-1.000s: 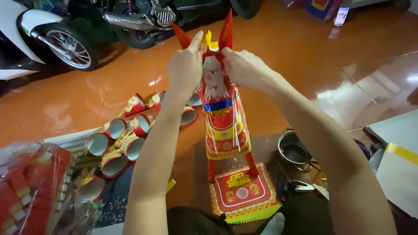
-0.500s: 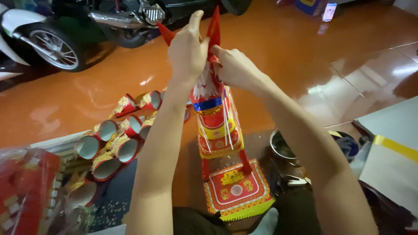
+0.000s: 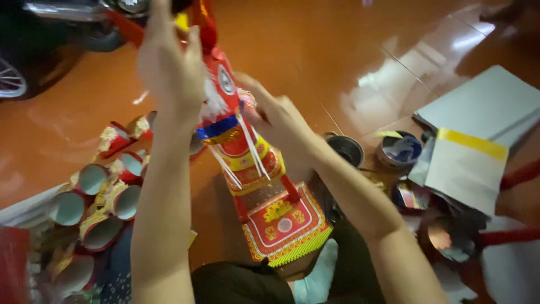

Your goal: Assembling and decorating a traditional paper horse figure using glue and paper cutouts

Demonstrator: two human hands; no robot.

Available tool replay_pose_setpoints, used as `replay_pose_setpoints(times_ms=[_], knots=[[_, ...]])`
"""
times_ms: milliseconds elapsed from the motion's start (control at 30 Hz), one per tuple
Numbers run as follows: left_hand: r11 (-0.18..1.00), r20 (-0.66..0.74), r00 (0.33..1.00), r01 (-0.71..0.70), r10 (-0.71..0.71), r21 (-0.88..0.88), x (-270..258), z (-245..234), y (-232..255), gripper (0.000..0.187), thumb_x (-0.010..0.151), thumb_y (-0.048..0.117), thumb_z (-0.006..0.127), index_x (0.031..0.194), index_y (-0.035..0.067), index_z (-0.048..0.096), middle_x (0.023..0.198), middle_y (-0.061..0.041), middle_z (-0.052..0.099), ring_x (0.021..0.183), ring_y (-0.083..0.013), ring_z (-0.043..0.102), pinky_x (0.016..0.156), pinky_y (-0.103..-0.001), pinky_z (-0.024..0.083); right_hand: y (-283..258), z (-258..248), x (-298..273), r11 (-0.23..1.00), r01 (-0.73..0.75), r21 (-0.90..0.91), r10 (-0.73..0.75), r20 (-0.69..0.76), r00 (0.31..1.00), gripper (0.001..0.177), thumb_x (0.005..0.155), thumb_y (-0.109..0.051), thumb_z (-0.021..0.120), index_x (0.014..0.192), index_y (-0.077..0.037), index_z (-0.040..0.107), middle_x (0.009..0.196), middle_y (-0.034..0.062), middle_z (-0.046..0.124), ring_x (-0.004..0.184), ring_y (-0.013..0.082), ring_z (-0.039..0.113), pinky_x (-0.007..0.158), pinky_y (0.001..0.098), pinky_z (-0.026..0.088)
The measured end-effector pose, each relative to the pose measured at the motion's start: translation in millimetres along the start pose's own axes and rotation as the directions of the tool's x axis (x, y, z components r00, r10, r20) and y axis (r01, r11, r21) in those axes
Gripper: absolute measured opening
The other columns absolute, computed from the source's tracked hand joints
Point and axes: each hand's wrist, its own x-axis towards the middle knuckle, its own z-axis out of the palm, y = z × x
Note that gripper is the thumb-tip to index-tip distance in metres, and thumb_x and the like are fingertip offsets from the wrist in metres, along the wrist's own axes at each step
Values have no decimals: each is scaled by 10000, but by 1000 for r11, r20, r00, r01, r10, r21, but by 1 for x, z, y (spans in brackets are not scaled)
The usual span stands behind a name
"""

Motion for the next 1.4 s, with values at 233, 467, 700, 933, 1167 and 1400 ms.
replay_pose_setpoints(times_ms=[233,467,700,933,1167,1400], knots=[[940,141,982,160,-122,-301,-214,-15,58,114,892,29,740,943,126,709,884,-66,704,819,-268,693,769,-354,552,190,32,-282,852,-481,207,503,-70,861,177,807,-115,731,984,-119,731,901,142,735,873,340,695,787,447,528],[552,973,228,809,19,-200,-547,52,132,109,899,190,588,868,134,677,795,-22,696,760,-162,625,740,-320,460,213,-29,-544,187,-971,149,957,-251,146,253,885,-266,681,717,-77,691,600,8,618,530,92,513,511,278,399],[808,934,185,468,307,-358,-610,54,163,156,945,297,546,870,177,612,752,-106,696,696,-364,672,589,-494,444,212,-59,-592,107,-975,196,839,-544,-18,80,831,-123,664,772,-74,685,616,51,653,538,130,577,569,299,443],[889,834,479,206,272,-409,-639,62,165,221,929,266,588,730,201,518,520,-65,573,428,-268,594,367,-420,378,276,-90,-585,51,-958,284,813,-569,-125,182,865,-187,506,780,-186,667,560,3,616,500,120,573,498,307,435],[882,814,500,185,296,-434,-631,61,165,250,927,258,591,707,193,494,504,-53,541,430,-249,576,375,-393,362,319,-95,-617,-164,-973,-163,698,-716,3,229,825,-173,688,932,28,660,990,275,603,835,513,607,735,590,465],[878,828,479,209,291,-430,-631,60,166,249,931,263,572,709,194,484,490,-60,516,415,-255,562,368,-396,352,313,-96,-605,-232,-965,-120,729,-678,-91,142,823,-109,625,911,-8,669,1025,249,580,854,502,591,761,577,469]])
